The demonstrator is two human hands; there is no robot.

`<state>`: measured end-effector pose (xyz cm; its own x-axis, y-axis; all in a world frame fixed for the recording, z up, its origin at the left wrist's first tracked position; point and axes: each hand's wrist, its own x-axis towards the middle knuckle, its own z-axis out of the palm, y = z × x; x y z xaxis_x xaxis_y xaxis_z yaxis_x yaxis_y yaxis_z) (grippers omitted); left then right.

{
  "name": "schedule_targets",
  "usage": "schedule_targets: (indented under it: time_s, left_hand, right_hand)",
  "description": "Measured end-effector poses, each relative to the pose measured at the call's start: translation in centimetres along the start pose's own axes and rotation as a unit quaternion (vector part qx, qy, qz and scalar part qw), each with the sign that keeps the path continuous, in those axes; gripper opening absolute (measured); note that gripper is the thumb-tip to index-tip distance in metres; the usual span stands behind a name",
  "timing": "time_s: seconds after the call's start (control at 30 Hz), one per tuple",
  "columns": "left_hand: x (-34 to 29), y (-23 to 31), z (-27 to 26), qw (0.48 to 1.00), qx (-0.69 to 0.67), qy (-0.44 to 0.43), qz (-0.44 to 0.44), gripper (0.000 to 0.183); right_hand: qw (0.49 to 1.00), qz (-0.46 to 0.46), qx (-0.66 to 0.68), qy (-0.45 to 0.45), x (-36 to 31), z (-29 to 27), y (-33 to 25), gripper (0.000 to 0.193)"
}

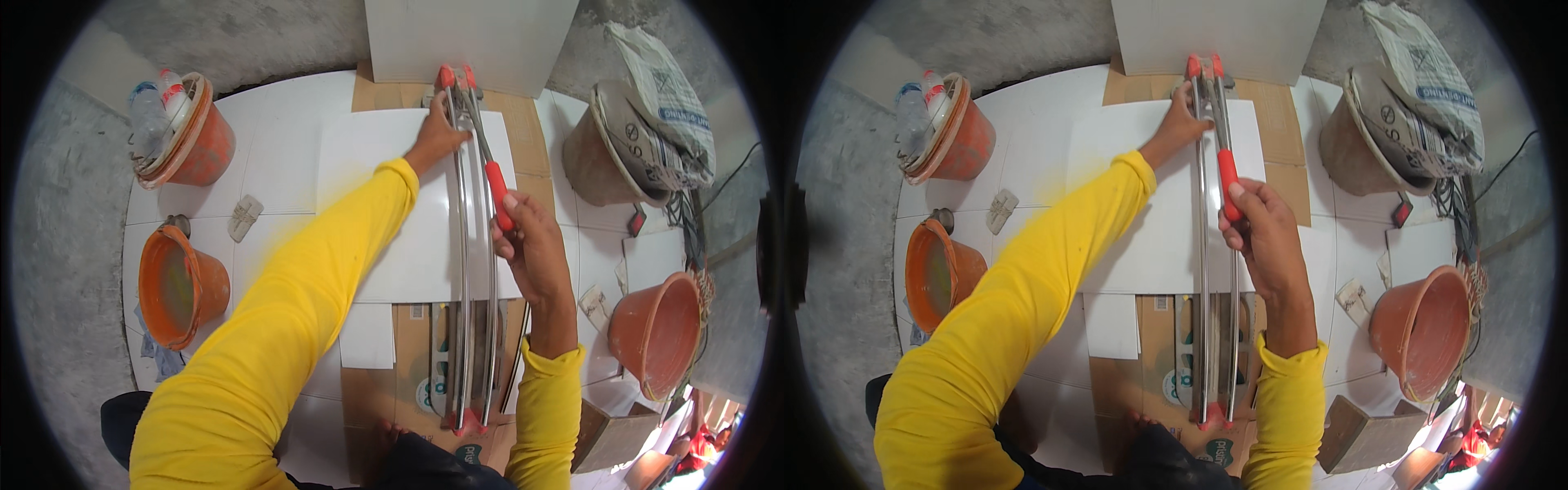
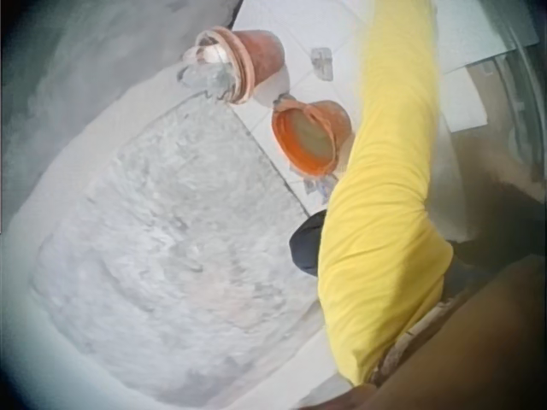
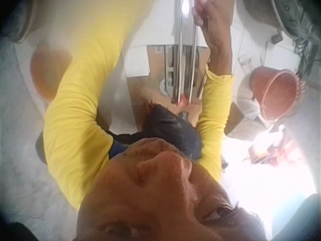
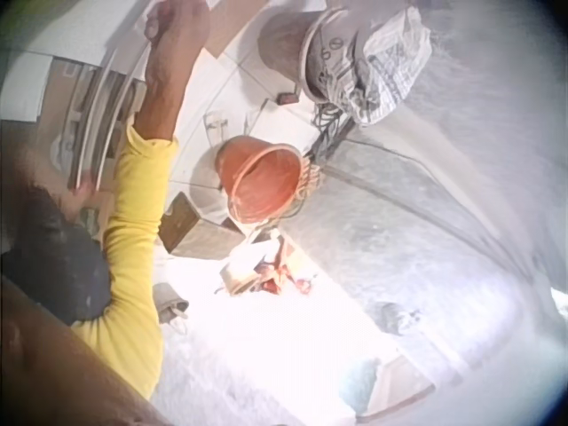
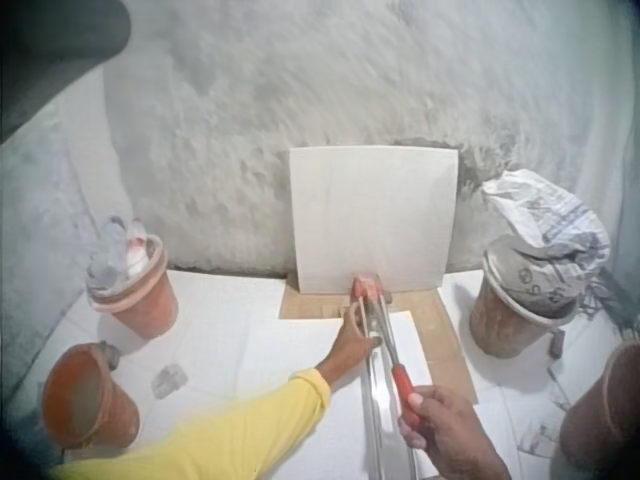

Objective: The person measures and marks white ceramic tiles using a tape measure and a metal ruler, then uses a manual tile cutter to score and snap the tiles into smaller pieces. The person also wipes the tile surface with a cloth and moves the cut pieces aside.

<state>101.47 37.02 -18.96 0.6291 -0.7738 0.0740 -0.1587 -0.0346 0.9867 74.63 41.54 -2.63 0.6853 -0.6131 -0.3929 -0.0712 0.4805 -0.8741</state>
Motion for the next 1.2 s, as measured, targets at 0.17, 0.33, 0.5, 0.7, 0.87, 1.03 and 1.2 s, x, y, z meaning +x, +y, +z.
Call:
schedule_targets:
  time_s: [0.17, 0.33, 0.5, 0.7, 0.87, 1.03, 1.2]
  left_hand:
    - [-1.8, -0.5, -0.8, 0.995, -0.032, 0.092, 0.038, 0.114]
    - [-4.4, 3.3, 2.0, 0.994, -0.050, 0.082, -0.044, 0.106]
    - [-4.6, 3.2, 0.8, 0.993, -0.071, 0.082, -0.052, 0.110]
    - [-5.0, 3.9, 1.5, 0.992, -0.075, 0.067, -0.071, 0.111]
    - [-4.9, 3.3, 1.1, 0.995, -0.031, 0.061, -0.073, 0.113]
    - [-4.8, 2.9, 1.0, 0.996, -0.008, 0.064, -0.067, 0.110]
    - [-4.6, 3.2, 1.2, 0.996, 0.000, 0.063, -0.064, 0.110]
  right_hand:
    - [1.000, 0.010, -0.001, -0.018, 0.3, 1.2, 0.9, 0.037]
    - [0.998, 0.029, -0.051, -0.007, -0.1, -0.9, 1.5, 0.034]
    - [0.968, -0.056, -0.217, 0.116, 4.9, -3.6, 2.2, 0.033]
    - [0.920, -0.168, -0.325, 0.142, 17.4, -8.7, 4.5, 0.045]
    - [0.947, -0.089, -0.271, 0.151, 22.4, -8.5, 5.3, 0.044]
    - [0.934, -0.084, -0.288, 0.195, 24.1, -7.9, 6.4, 0.041]
    - [0.934, -0.088, -0.267, 0.221, 24.3, -8.0, 6.8, 0.041]
